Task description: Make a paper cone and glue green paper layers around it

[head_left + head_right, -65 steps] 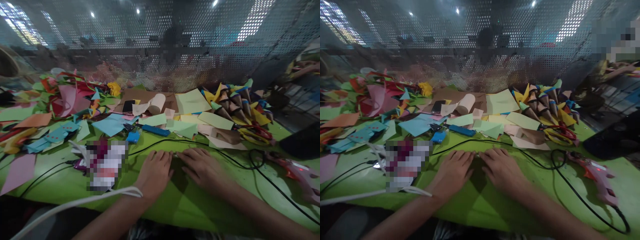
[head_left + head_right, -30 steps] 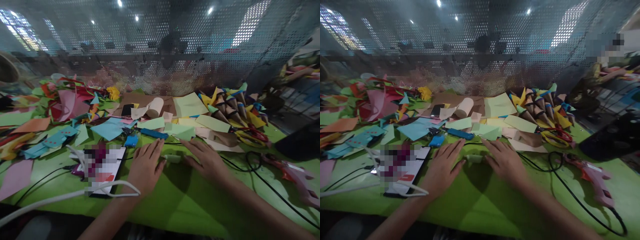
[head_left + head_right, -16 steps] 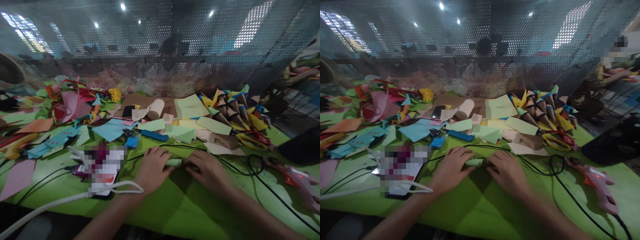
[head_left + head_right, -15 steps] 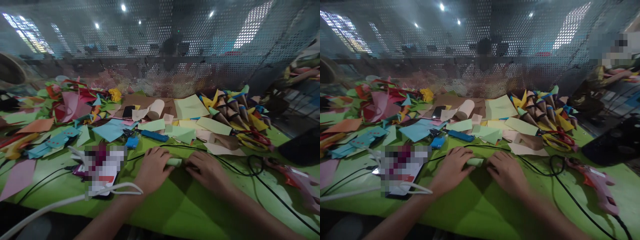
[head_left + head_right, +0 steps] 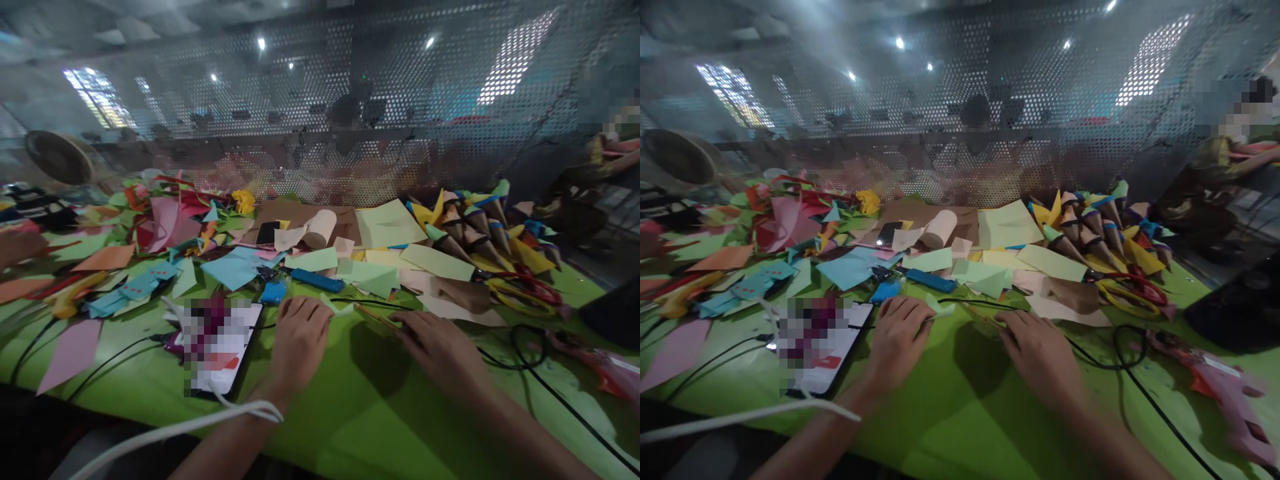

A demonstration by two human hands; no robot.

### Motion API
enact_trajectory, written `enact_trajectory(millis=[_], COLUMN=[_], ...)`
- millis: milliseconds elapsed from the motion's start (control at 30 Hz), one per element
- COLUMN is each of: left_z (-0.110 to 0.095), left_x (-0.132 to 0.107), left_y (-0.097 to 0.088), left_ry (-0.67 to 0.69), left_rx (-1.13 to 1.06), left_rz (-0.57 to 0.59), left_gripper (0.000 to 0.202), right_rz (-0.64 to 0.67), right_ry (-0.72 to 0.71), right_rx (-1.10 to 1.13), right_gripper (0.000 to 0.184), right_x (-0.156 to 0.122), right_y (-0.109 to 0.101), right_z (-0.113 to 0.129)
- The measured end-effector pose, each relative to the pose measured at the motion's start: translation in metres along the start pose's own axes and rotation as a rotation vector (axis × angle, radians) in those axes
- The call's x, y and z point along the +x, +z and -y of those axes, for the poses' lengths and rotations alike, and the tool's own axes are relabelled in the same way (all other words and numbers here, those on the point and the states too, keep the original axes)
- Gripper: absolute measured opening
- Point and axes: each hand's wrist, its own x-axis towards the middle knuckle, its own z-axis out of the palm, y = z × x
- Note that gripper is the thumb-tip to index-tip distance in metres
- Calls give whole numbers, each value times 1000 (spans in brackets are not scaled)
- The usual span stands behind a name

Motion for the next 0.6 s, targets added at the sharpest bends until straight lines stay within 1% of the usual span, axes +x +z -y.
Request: enact_trajectory(millis=[33,100,167,200,267,300,367,433,500,600], left_z=[3,7,9,8,2,-2,-11,-20,-27,-31], left_x=[0,0,0,1,6,10,22,39,57,81], left_y=[0,-1,-3,-5,-10,-12,-11,-3,11,39], left_ry=[-31,-100,-151,-165,-171,-164,-119,-50,-9,-19], left_rx=[55,138,165,161,138,123,80,25,-1,-1], left_rz=[3,67,147,164,159,153,183,263,321,393], left_gripper=[16,20,31,38,47,48,43,41,42,37], right_rz=[-7,7,31,43,72,87,122,158,177,170], right_ry=[-5,-22,-37,-42,-43,-41,-31,-9,16,34], right_rx=[-2,6,16,23,35,35,21,-5,-23,-15], right_gripper=[23,28,29,29,29,29,30,32,31,30], right_x=[-1,-2,-1,-1,1,1,3,4,4,5], right_y=[2,4,3,2,-2,-4,-8,-11,-14,-17], right_z=[-2,-4,-3,-2,2,4,8,12,14,13])
